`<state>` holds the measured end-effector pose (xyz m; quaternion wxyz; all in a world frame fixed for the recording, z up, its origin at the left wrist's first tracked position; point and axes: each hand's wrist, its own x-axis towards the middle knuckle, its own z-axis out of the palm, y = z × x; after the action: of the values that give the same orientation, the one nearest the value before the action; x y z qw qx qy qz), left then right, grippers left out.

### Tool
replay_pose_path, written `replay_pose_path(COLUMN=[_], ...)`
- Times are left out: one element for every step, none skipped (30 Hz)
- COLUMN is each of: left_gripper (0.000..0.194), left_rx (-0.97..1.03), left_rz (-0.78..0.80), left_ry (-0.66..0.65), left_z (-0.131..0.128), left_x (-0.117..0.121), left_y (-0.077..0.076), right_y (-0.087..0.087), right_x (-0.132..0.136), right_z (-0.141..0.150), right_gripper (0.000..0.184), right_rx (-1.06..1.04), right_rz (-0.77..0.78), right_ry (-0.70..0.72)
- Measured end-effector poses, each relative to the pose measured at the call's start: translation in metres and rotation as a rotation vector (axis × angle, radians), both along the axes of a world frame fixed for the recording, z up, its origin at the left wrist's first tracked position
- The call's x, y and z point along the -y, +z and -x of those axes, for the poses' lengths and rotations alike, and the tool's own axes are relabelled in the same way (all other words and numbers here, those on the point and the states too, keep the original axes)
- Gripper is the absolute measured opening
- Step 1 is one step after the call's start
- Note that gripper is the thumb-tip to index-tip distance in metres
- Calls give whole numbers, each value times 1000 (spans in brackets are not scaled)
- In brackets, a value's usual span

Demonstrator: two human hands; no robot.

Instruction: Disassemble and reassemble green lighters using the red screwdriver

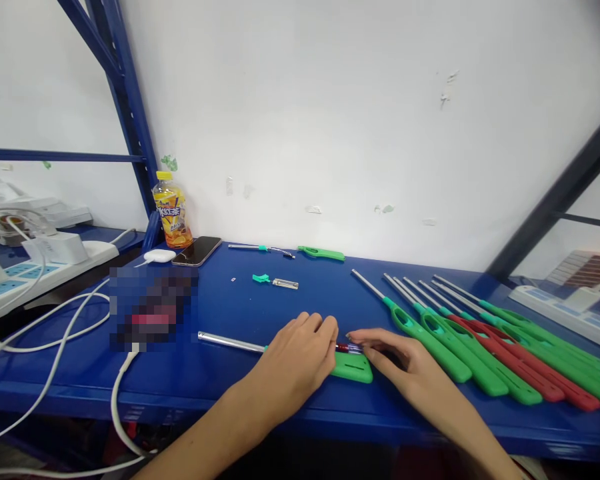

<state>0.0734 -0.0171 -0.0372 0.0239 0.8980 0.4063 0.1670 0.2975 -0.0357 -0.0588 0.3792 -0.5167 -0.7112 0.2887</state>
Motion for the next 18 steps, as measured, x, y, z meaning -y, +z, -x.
replay_pose_path(left_gripper=[12,12,13,13,14,15,16,16,17,17,17,17,17,18,19,19,20,19], left_rx=[6,10,10,5,-2,-8,-17,-28,-43,-58,-72,-85,-97,-106,-113,-114,-109,-96], left_rz=[12,23,30,36,41,46,44,35,20,3,-17,-36,-51,-56,-56,-47,-28,0], left_ry=[7,13,21,31,39,45,43,36,27,19,16,15,14,11,6,1,-1,-1], left_z=[0,0,0,-1,-1,-2,-3,-3,-4,-4,-4,-4,-4,-4,-5,-5,-5,-4], left_x=[0,-1,-1,-1,-1,-1,-1,0,0,1,1,2,2,2,2,2,2,1], left_y=[0,0,0,-1,-1,-2,-3,-5,-6,-7,-8,-9,-9,-9,-8,-7,-6,-4], right_y=[-1,-2,-3,-4,-5,-6,-7,-7,-7,-7,-6,-6,-5,-5,-5,-4,-4,-4], right_x=[0,0,-1,-1,-2,-2,-2,-3,-3,-3,-3,-2,-2,-2,-2,-2,-2,-3], right_z=[-3,-6,-7,-8,-9,-9,-8,-8,-7,-6,-5,-3,-2,-1,-1,-1,-1,-1], right_gripper=[30,30,30,29,29,30,31,31,31,30,28,27,25,24,22,22,22,24], right_rx=[1,8,19,30,39,47,56,64,73,79,83,84,79,65,44,13,-22,-58], right_rz=[3,2,-1,-5,-11,-16,-19,-21,-24,-28,-31,-33,-34,-32,-28,-23,-22,-27], right_ry=[21,33,40,40,38,37,35,29,19,6,-8,-22,-37,-54,-71,-89,-104,-124])
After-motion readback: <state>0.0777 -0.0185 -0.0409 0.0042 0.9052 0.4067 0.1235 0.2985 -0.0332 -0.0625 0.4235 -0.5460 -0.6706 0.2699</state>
